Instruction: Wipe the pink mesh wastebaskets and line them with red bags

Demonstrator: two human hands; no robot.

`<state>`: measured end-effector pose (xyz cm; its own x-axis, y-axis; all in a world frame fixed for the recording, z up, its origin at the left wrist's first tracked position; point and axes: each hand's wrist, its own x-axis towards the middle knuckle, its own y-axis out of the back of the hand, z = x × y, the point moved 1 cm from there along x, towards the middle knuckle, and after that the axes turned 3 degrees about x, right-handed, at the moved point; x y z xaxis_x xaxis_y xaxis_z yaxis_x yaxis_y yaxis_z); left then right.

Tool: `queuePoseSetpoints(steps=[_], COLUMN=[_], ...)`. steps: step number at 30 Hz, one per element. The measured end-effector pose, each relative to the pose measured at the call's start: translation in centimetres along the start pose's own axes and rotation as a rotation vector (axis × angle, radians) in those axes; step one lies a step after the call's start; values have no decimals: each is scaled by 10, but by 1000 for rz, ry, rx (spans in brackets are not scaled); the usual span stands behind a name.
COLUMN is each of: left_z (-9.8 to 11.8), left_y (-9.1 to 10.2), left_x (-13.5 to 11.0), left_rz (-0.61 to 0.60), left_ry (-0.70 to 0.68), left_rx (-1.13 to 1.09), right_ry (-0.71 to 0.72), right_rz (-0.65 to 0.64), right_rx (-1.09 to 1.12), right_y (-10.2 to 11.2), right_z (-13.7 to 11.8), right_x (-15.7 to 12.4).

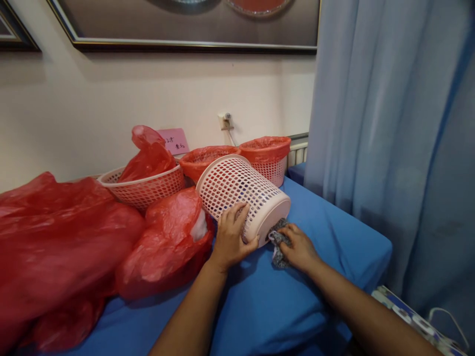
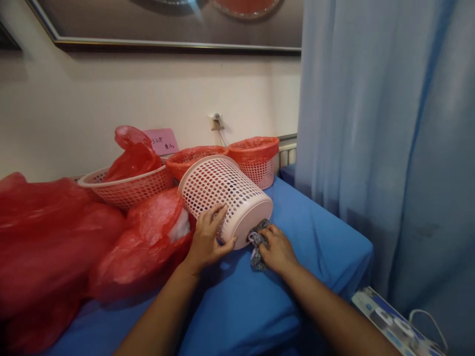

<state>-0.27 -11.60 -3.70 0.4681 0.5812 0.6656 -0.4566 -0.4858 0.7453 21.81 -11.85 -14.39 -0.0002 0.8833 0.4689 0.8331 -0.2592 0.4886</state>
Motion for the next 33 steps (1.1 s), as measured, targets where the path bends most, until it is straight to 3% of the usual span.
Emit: queuePoseSetpoints(steps=[3, 6, 9, 13, 15, 17, 19, 21, 25, 27, 30, 33], left_z=[0, 0, 0, 0, 1, 2, 2, 2, 0, 0, 0, -1], left_y=[-1, -1, -1, -2, -3, -2, -2, -2, -3, -4, -4, -4], left_x=[0, -1, -1, -1, -1, -1, -1, -1, -1, -1, -2, -2], left_rz=[-7, 3, 1, 12, 19, 16, 10, 4, -5, 0, 20, 22], left_ry=[5, -1, 9, 4, 6, 11, 11, 13, 32, 30, 17, 15], left_rx=[-5, -12, -11, -7, 0, 6, 5, 1, 2, 4, 7, 5], right_ry=[-87, -1, 29, -87, -40, 102, 229, 235, 11, -39, 61, 261], right_rz=[312, 516, 395, 186, 270, 393, 438, 400, 268, 309, 431, 373], right_rx=[154, 193, 87, 3, 13, 24, 8, -25, -48, -19, 23, -20], right_y=[7, 12, 7, 2, 6, 12, 16, 15, 7, 6, 9, 11], right_z=[3, 4, 5, 8, 4, -6, -14, -16, -1, 2, -12, -35], right_x=[13, 21, 18, 11, 12, 14, 16, 16, 16, 18, 20, 11])
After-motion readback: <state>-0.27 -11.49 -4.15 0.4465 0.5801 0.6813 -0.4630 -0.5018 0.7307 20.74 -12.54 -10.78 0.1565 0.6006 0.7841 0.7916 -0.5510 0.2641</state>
